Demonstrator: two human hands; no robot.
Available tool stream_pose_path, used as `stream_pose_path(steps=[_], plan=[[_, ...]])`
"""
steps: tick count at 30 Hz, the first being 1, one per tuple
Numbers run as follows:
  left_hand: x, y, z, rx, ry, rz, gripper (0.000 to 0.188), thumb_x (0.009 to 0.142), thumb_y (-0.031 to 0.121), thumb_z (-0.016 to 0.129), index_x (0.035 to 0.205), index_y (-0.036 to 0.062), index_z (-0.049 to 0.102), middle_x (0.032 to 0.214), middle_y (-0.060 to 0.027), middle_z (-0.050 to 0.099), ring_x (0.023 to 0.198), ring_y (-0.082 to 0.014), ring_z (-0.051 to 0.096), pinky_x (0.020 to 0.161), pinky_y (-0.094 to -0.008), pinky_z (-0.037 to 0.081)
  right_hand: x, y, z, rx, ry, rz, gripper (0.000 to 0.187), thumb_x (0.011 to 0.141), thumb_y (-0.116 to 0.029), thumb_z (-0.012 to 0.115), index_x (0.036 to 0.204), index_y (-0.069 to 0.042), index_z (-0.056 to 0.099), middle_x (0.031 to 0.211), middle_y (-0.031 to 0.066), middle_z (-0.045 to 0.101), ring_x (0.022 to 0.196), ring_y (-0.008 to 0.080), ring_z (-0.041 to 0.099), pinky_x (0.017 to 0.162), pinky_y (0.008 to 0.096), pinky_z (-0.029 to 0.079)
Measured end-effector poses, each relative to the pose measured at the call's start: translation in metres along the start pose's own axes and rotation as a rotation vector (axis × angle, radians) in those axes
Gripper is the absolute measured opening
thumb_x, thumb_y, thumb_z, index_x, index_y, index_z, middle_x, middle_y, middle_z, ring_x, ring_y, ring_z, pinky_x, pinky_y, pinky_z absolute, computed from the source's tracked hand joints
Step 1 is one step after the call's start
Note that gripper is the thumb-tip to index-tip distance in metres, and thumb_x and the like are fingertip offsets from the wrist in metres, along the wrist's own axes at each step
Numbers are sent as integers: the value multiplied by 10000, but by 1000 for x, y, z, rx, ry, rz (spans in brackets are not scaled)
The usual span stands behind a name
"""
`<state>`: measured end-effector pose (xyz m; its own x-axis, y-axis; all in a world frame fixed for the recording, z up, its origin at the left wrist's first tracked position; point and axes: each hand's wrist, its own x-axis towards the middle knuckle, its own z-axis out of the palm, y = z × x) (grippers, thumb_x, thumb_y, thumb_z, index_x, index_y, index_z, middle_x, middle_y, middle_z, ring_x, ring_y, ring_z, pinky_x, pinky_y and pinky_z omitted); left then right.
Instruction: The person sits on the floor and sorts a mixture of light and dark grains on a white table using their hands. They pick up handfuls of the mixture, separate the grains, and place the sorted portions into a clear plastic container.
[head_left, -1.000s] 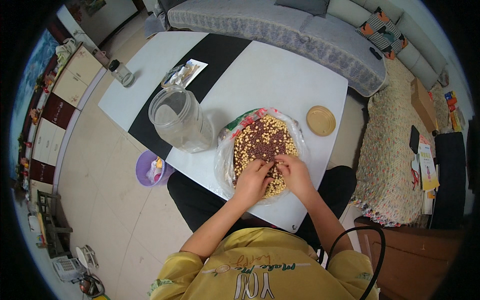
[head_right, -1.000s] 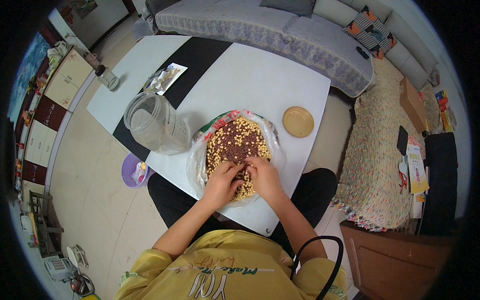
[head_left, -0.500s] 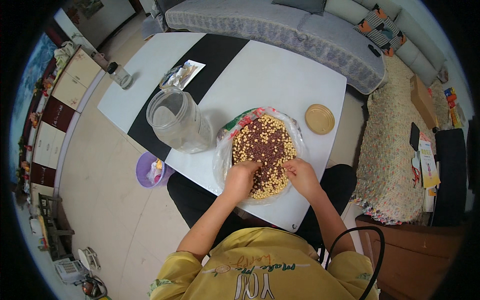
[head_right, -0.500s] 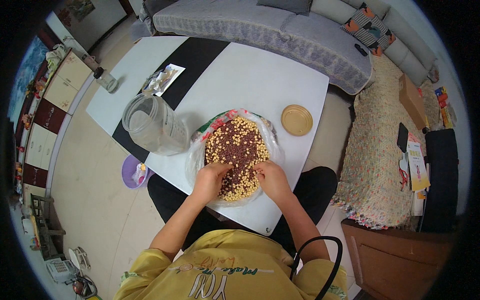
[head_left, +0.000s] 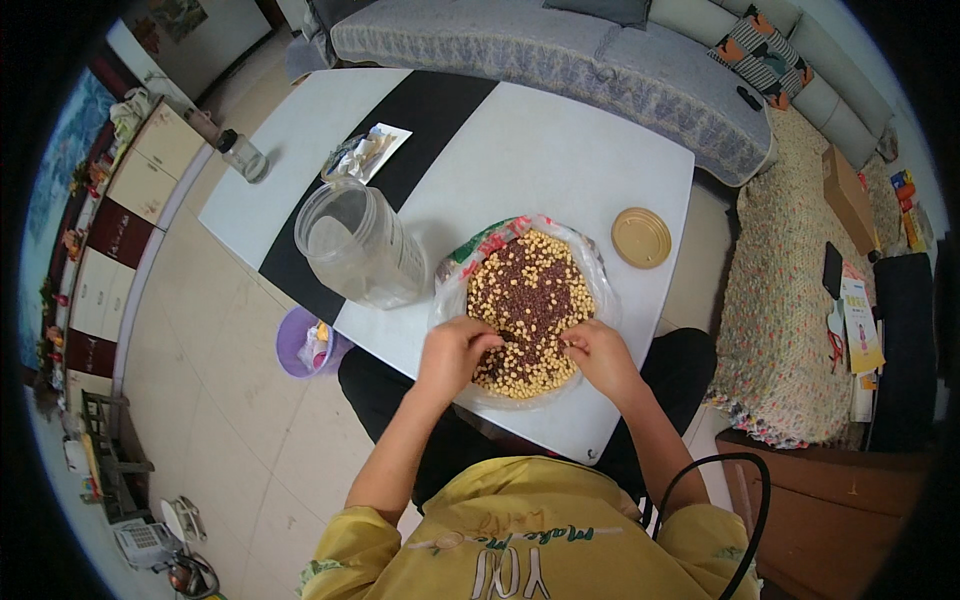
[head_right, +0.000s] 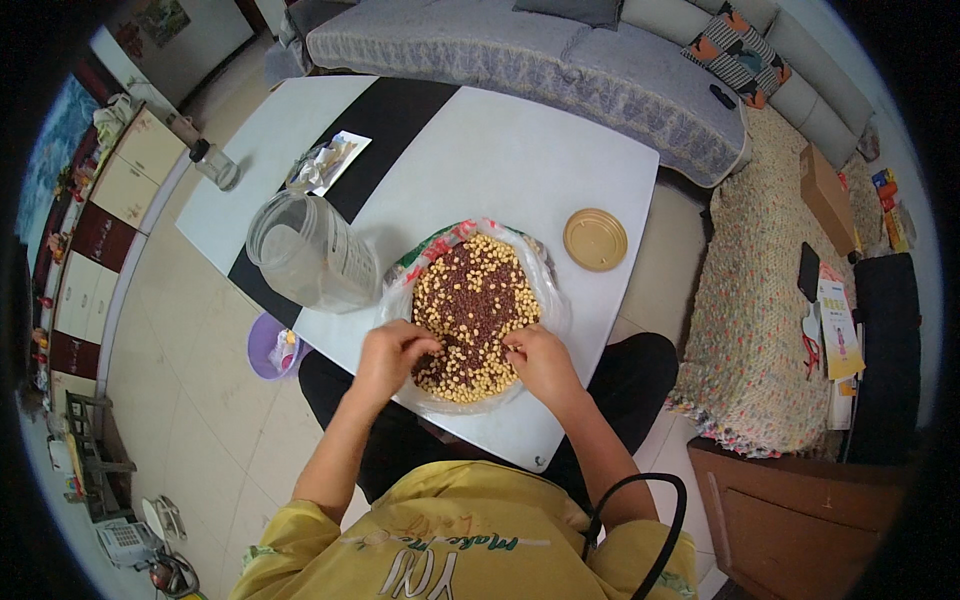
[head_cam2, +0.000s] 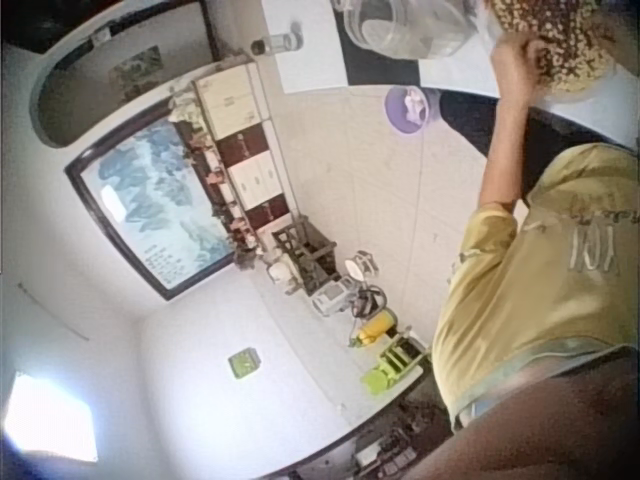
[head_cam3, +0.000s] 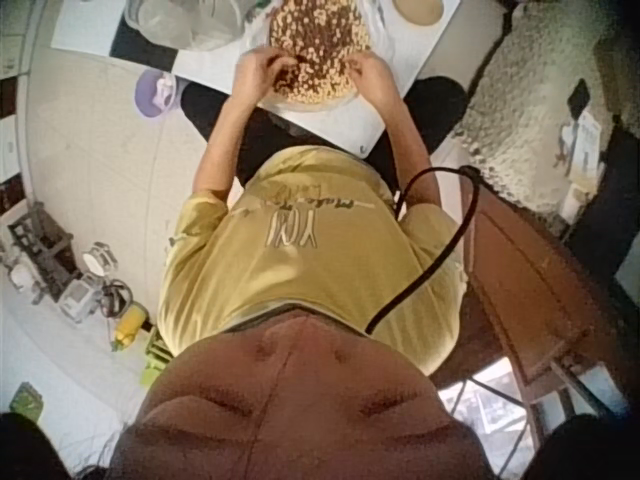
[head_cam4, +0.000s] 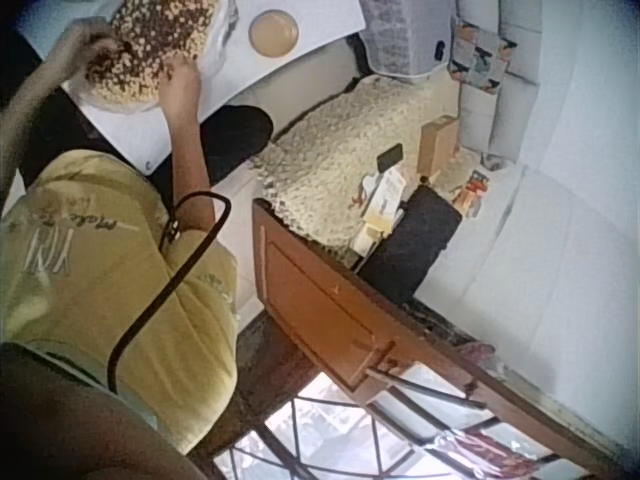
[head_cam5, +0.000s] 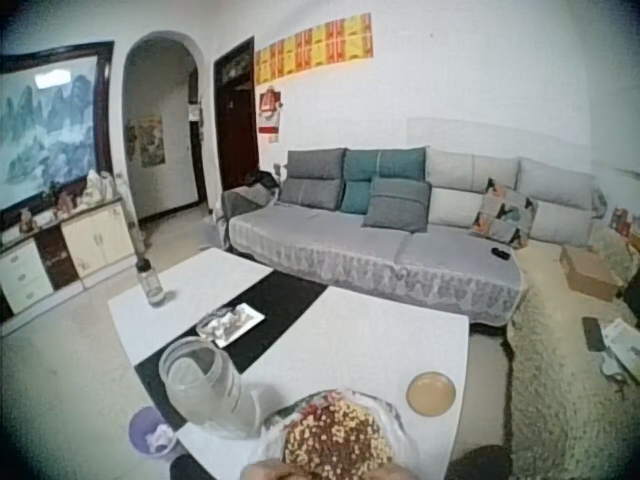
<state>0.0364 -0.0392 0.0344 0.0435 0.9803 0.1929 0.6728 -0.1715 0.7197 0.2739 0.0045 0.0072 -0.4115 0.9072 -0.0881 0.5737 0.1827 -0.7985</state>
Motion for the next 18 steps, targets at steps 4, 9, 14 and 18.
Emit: stream_pose_path(steps=[4, 9, 14, 18], plan=[[23, 26, -74, 86, 260, 61, 349, 692, -164, 507, 939, 27, 664, 777, -76, 618, 674, -160, 570, 634, -282, 469, -3, 8, 1, 6, 20, 13, 172, 739, -29, 652, 909, -10, 645, 889, 147, 599, 796, 299, 607, 716, 357, 491], [70, 25, -170, 318, 690, 195, 261, 806, -111, 489, 985, -8, 649, 891, -97, 652, 789, -161, 630, 700, -256, 506, -2, 2, 4, -10, 38, 1, 163, 736, -37, 657, 898, -17, 647, 886, 145, 598, 796, 306, 603, 714, 362, 490], [86, -7, -187, 309, 445, -157, 282, 861, -55, 468, 1085, -3, 631, 1004, -131, 659, 800, -172, 655, 732, -276, 520, -3, 8, 7, 1, 66, -34, 156, 745, -47, 653, 898, -17, 647, 879, 146, 597, 785, 306, 604, 709, 359, 491], [87, -11, -176, 270, 540, -144, 321, 825, -72, 491, 1103, 11, 629, 931, -137, 662, 720, -167, 639, 676, -280, 511, -6, 13, 3, 56, 58, 8, 157, 751, -49, 648, 905, -16, 645, 889, 145, 596, 791, 296, 610, 708, 358, 492]])
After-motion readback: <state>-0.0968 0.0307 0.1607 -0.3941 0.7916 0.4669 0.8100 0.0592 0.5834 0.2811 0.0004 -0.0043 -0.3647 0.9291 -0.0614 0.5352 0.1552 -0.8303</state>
